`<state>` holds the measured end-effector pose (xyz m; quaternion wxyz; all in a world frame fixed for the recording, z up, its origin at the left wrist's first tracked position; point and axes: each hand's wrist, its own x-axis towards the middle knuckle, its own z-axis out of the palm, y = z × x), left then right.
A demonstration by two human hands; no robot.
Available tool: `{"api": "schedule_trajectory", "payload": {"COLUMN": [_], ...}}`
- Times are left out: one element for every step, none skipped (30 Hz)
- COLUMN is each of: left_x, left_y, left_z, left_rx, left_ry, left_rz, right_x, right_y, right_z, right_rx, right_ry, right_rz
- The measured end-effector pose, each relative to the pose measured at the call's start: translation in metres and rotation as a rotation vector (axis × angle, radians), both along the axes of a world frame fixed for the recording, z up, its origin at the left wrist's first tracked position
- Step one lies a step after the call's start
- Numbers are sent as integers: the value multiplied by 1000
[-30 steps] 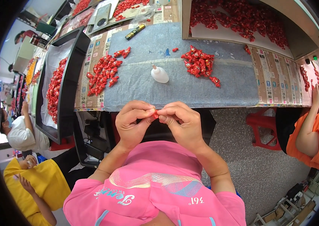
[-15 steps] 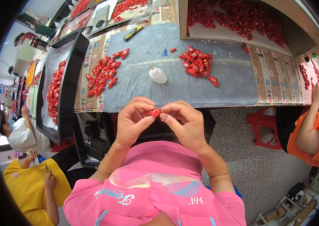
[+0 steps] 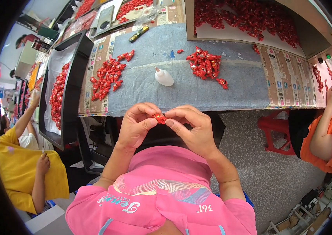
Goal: The person assembles small toy pieces by applying glue onto them with a squeeze bottle, pressing parts together by hand, and placing the assembled components onto the table.
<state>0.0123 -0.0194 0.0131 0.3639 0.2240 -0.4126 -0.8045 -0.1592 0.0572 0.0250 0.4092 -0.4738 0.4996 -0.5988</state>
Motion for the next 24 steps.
{"api": "schedule_trajectory", "payload": {"left_x": [0,0,1,1,1,1,1,1,2,2,2,2,2,1,1,0,0,0,0,-1,-1,-2,-2,-1], "left_y": [0,-1,-1,0,0,0,-1,-1,0,0,0,0,0,0,0,0,1,1,1,1,2,2,2,1], "left_z": [0,0,0,1,1,1,0,-1,-1,-2,-2,-2,-2,-2,-2,-2,-3,-4,-4,-4,-3,-3,-3,-3], "left_rx": [1,2,0,-4,-7,-33,-55,-54,-91,-127,-127,-148,-169,-169,-194,-219,-219,-229,-239,-239,-238,-239,-239,-244], "left_ry": [-3,-4,-11,-18,-18,-4,9,8,-8,-24,-25,-29,-33,-34,-43,-53,-53,-58,-62,-61,-63,-66,-66,-74], "left_rz": [6,6,3,-1,-3,-1,1,0,22,44,43,50,56,55,64,73,71,75,79,76,79,83,83,80], "right_x": [0,-1,-1,-1,-2,-2,-1,-1,0,1,1,2,2,1,1,1,1,1,1,1,1,0,0,-1], "right_y": [0,-1,-1,-1,0,0,0,-1,-1,-1,-1,-1,-1,-1,-1,-1,-1,0,0,0,1,0,0,0], "right_z": [-1,-3,-4,-3,-2,-1,-1,-2,-2,-3,-2,-2,-3,-3,-3,-3,-2,-2,-1,0,0,0,-1,-1], "right_rx": [0,-4,-7,-10,-21,-33,-32,-43,-54,-53,-74,-94,-94,-113,-133,-132,-136,-139,-138,-131,-124,-124,-129,-134], "right_ry": [-1,16,33,33,47,62,61,79,97,96,108,121,120,144,167,167,173,180,180,179,178,177,185,193], "right_rz": [0,10,20,19,16,13,13,9,4,4,-7,-18,-19,-29,-40,-41,-44,-47,-50,-49,-48,-48,-42,-34]}}
